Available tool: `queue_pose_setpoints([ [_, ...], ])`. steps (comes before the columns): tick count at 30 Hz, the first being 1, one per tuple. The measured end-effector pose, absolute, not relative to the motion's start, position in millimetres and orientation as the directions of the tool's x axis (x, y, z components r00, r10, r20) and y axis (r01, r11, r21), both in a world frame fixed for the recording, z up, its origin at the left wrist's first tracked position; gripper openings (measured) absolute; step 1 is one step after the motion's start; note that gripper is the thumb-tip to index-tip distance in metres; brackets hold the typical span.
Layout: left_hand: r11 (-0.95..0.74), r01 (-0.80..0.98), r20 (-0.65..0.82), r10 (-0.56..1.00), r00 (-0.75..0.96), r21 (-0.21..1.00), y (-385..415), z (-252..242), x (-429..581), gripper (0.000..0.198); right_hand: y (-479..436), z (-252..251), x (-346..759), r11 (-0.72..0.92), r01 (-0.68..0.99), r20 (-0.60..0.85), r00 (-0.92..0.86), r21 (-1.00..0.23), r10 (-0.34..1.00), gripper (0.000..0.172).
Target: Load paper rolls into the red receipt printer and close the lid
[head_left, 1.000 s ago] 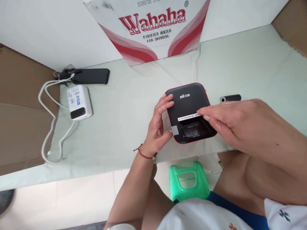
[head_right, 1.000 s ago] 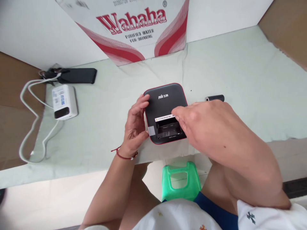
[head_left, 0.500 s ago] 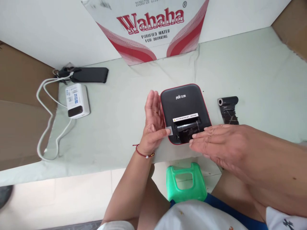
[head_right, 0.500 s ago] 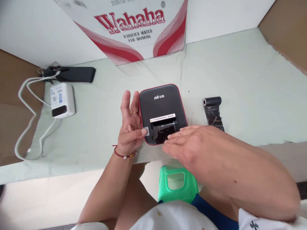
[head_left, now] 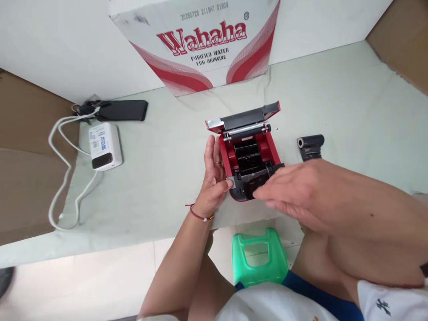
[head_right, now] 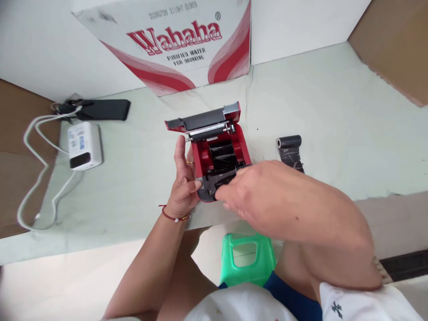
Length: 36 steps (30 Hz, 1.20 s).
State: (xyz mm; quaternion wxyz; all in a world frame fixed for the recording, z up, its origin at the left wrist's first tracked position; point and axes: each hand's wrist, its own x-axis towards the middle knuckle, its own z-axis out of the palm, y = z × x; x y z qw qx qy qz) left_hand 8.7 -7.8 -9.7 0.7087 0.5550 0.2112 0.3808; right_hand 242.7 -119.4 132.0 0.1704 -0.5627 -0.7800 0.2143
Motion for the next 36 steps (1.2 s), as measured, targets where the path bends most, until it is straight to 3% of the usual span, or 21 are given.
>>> queue_pose_setpoints([
  [3,0.068,-0.306,0.139,0.783,0.607,0.95,-12,-6,15,0.111,-90,136,233,0.209,0.862,-0.051,-0.262,-0.461,0.964,0.027],
  [9,-0.015,-0.272,0.179,0.787,0.59,0.962,-14,4,16,0.101,-46,133,210,-0.059,0.985,-0.194,0.027,-0.159,0.981,0.036],
  [14,-0.051,-0.239,0.194,0.755,0.626,0.97,-13,16,8,0.093,-37,134,201,-0.087,0.994,-0.355,0.105,0.067,0.929,0.043],
  [19,-0.087,-0.212,0.202,0.765,0.611,0.973,-11,24,5,0.091,-31,130,200,-0.086,0.982,-0.362,0.142,0.166,0.921,0.034],
  [23,-0.061,-0.211,0.175,0.797,0.578,0.976,-11,25,9,0.089,-34,130,209,-0.12,0.992,-0.31,0.123,0.03,0.943,0.037],
  [30,0.135,-0.329,0.038,0.882,0.47,0.935,-3,32,25,0.064,-86,178,249,-0.048,0.838,-0.172,-0.056,-0.543,0.984,0.02],
  [31,0.155,-0.341,0.016,0.894,0.448,0.927,-1,34,27,0.06,-96,184,261,-0.05,0.799,-0.134,-0.039,-0.6,0.99,0.023],
  [34,0.16,-0.322,-0.031,0.928,0.371,0.933,3,37,31,0.047,-112,185,299,-0.149,0.695,0.033,0.241,-0.703,0.97,0.035],
  [36,0.16,-0.281,-0.07,0.949,0.306,0.946,4,38,34,0.037,-107,171,319,-0.303,0.717,0.019,0.403,-0.628,0.915,0.039],
])
